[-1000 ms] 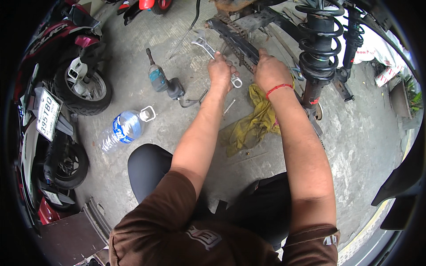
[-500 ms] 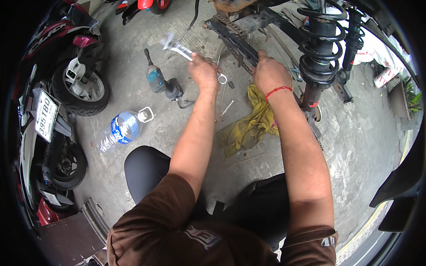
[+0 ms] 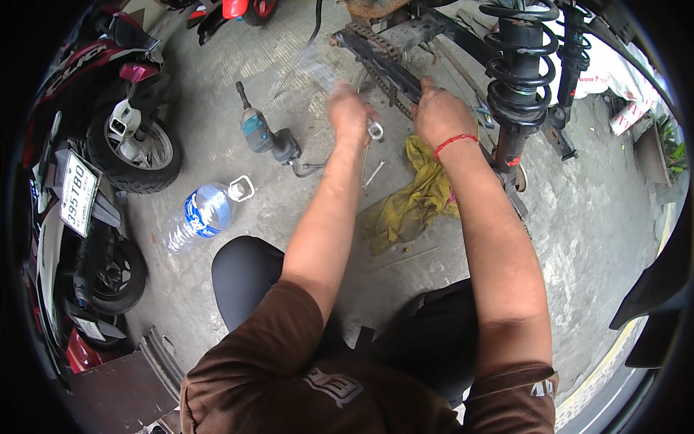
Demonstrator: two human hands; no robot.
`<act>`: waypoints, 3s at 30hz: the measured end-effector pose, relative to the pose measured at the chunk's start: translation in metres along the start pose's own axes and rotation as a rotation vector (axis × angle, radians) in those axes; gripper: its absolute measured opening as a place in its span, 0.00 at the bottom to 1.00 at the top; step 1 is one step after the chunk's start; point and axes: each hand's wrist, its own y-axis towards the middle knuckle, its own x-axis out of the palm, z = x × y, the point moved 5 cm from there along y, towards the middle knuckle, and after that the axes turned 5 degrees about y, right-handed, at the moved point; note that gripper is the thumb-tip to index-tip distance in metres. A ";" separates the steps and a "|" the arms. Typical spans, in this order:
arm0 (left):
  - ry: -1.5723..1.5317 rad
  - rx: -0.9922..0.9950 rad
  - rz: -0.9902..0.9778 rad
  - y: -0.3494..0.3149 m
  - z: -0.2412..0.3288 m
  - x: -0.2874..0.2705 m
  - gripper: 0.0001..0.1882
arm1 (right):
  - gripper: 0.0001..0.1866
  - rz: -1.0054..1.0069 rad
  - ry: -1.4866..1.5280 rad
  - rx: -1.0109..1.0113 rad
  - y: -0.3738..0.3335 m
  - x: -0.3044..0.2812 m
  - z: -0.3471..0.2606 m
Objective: The person pours liquid from a plastic bottle into a bucket, then kneels to work on a motorcycle's rear wheel and chain. They use a power drill and a wrench to adjust components near the chain and sprocket.
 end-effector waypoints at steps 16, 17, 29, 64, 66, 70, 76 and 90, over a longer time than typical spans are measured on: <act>-0.056 0.150 0.176 0.011 0.005 -0.018 0.21 | 0.25 -0.010 -0.003 0.012 -0.002 -0.004 -0.001; -0.253 0.199 0.318 0.009 0.004 -0.025 0.20 | 0.26 -0.007 -0.004 0.007 -0.001 -0.004 -0.001; -0.344 0.236 0.347 -0.004 -0.012 -0.023 0.20 | 0.27 0.009 -0.019 -0.012 -0.003 -0.003 0.000; 0.124 -0.297 -0.237 -0.008 -0.046 0.008 0.21 | 0.26 0.041 -0.002 -0.011 -0.001 -0.004 -0.001; 0.151 -0.297 -0.231 -0.013 -0.051 0.003 0.21 | 0.26 0.034 0.003 -0.003 -0.001 -0.004 0.001; -0.181 0.111 0.203 -0.012 -0.028 -0.017 0.21 | 0.26 0.024 -0.014 -0.018 -0.002 -0.004 0.001; 0.125 -0.183 -0.227 -0.001 -0.018 0.018 0.20 | 0.25 0.042 -0.014 -0.015 -0.001 -0.005 -0.001; 0.091 0.133 -0.009 -0.012 0.011 0.016 0.21 | 0.24 0.015 -0.044 0.002 0.002 -0.003 0.004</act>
